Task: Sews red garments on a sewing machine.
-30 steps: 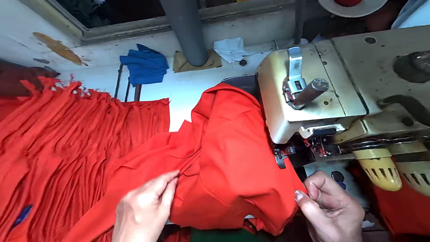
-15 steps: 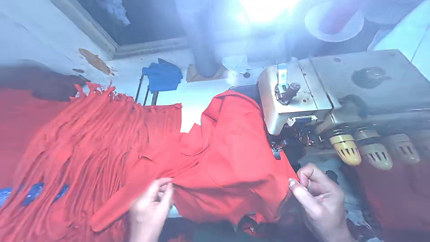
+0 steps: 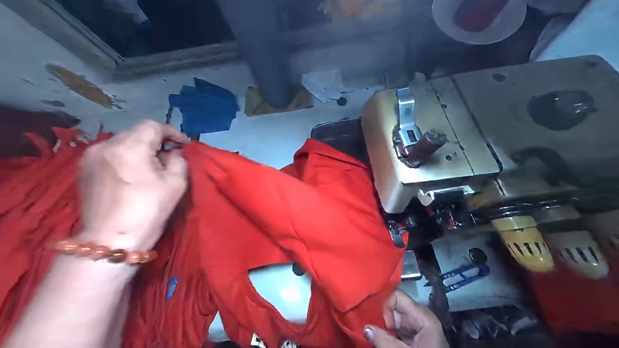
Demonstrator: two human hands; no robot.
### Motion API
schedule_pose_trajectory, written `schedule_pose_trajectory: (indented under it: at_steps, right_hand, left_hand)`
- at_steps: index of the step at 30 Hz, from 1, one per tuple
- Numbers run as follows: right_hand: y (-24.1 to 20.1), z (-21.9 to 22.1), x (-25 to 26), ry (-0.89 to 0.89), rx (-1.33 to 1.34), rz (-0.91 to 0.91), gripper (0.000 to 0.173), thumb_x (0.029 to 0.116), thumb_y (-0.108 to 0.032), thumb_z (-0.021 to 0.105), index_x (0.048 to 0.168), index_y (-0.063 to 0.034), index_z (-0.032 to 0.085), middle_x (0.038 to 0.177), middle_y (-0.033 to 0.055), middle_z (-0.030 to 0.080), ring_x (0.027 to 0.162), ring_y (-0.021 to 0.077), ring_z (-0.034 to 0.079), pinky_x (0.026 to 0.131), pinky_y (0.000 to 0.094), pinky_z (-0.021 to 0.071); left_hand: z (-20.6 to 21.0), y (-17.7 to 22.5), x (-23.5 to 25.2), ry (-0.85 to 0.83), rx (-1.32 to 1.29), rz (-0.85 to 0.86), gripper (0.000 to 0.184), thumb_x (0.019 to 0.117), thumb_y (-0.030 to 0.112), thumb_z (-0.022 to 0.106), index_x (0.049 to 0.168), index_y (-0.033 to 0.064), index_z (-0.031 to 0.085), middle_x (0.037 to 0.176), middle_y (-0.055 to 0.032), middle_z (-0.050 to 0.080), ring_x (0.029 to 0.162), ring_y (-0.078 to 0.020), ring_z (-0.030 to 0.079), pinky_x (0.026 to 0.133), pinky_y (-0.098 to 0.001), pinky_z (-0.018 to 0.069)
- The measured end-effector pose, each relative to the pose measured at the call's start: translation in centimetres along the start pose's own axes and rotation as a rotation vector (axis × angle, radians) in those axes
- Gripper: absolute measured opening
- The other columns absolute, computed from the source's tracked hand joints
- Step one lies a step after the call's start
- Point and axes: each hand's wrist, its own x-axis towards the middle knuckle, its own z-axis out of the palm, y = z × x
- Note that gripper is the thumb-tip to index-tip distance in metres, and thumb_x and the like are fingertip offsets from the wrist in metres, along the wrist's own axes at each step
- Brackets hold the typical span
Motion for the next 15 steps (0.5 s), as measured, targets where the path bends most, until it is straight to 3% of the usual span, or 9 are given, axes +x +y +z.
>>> schedule_pose_trajectory:
  at_steps: [1,3,5,6,8,10,11,13,15]
  right_hand:
    - [0.3,-0.1,-0.1,0.012,0.04,0.034,0.025,0.0787,0.004,0.074,0.094,-0.0099,0.06,0.072,-0.0144,0.063,0.063,-0.008,0.057,0.059,0.0133,0.0487]
    - [0.8,-0.4,-0.3,0.015,0.123,0.079,0.035,0.0795,0.007,0.074,0.107,-0.0089,0.06,0.083,-0.0129,0.072,0.073,-0.0039,0.067,0.069,0.019,0.0572]
    - [1.0,-0.9,-0.4,-0.005,0.142,0.097,0.035,0.081,0.006,0.074,0.109,-0.0092,0.061,0.083,-0.0128,0.073,0.073,-0.0034,0.067,0.07,0.0203,0.0577]
    - [1.1,-1.1,-0.4,-0.025,0.144,0.093,0.032,0.0818,0.005,0.074,0.107,-0.0099,0.063,0.083,-0.0132,0.073,0.073,-0.004,0.067,0.07,0.0199,0.0573]
    - [1.2,-1.6,-0.4,-0.083,0.158,0.07,0.026,0.0846,0.005,0.073,0.107,-0.0083,0.067,0.085,-0.0117,0.075,0.075,-0.0032,0.068,0.072,0.0207,0.0579]
    - [1.3,-1.8,-0.3,-0.128,0.156,0.044,0.022,0.0859,0.004,0.071,0.105,-0.007,0.069,0.087,-0.0101,0.076,0.079,-0.0026,0.07,0.074,0.0215,0.0593]
    - [1.3,-1.8,-0.3,-0.142,0.149,0.038,0.019,0.0864,0.004,0.071,0.102,-0.007,0.069,0.087,-0.01,0.076,0.079,-0.0029,0.07,0.075,0.0213,0.0594]
    - [1.5,-1.9,-0.2,-0.144,0.128,0.034,0.012,0.0864,0.002,0.072,0.093,-0.0073,0.069,0.082,-0.0099,0.074,0.075,-0.0041,0.068,0.07,0.0193,0.0571]
    - [1.7,-1.8,-0.2,-0.135,0.119,0.04,0.01,0.0863,0.001,0.072,0.086,-0.0074,0.067,0.076,-0.0093,0.071,0.07,-0.0049,0.065,0.066,0.0178,0.0542]
  left_hand:
    - [0.6,1.9,0.0,-0.023,-0.057,-0.06,0.031,0.0997,0.01,0.05,0.121,-0.0092,0.061,0.109,-0.0353,0.065,0.091,-0.0513,0.065,0.077,-0.0695,0.0479]
    - [2.0,4.4,-1.1,0.036,-0.2,-0.106,0.027,0.0996,0.014,0.054,0.117,-0.0029,0.064,0.104,-0.0192,0.071,0.079,-0.022,0.066,0.071,-0.0403,0.0544]
    - [3.7,5.4,-2.8,0.106,-0.433,-0.145,0.022,0.0959,0.013,0.055,0.106,-0.0012,0.068,0.09,-0.0034,0.071,0.069,0.0006,0.064,0.064,-0.0179,0.0554]
    - [4.6,5.5,-3.5,0.116,-0.553,-0.164,0.019,0.0943,0.011,0.056,0.103,-0.0004,0.068,0.087,0.0019,0.071,0.069,0.005,0.064,0.064,-0.0135,0.0562]
    - [6.1,5.1,-4.7,0.044,-0.743,-0.216,0.019,0.0911,0.009,0.057,0.105,0.0012,0.067,0.096,0.0033,0.071,0.08,0.0025,0.068,0.073,-0.0165,0.058]
    - [7.3,4.5,-5.4,-0.156,-0.904,-0.265,0.037,0.0855,0.011,0.06,0.122,0.0052,0.064,0.113,0.0022,0.069,0.098,-0.0027,0.067,0.084,-0.0213,0.0572]
    - [7.7,4.3,-5.6,-0.257,-0.95,-0.296,0.044,0.082,0.013,0.063,0.126,0.0088,0.063,0.114,0.004,0.07,0.099,-0.0031,0.067,0.083,-0.0215,0.0563]
    - [7.8,4.3,-5.9,-0.389,-0.957,-0.332,0.038,0.0794,0.01,0.07,0.117,0.0118,0.069,0.099,0.0051,0.075,0.087,-0.0041,0.071,0.075,-0.0217,0.0588]
    - [7.1,4.6,-6.3,-0.391,-0.829,-0.249,0.011,0.0835,0.011,0.074,0.094,0.0132,0.075,0.083,0.0082,0.073,0.077,0.0008,0.068,0.069,-0.0176,0.0563]
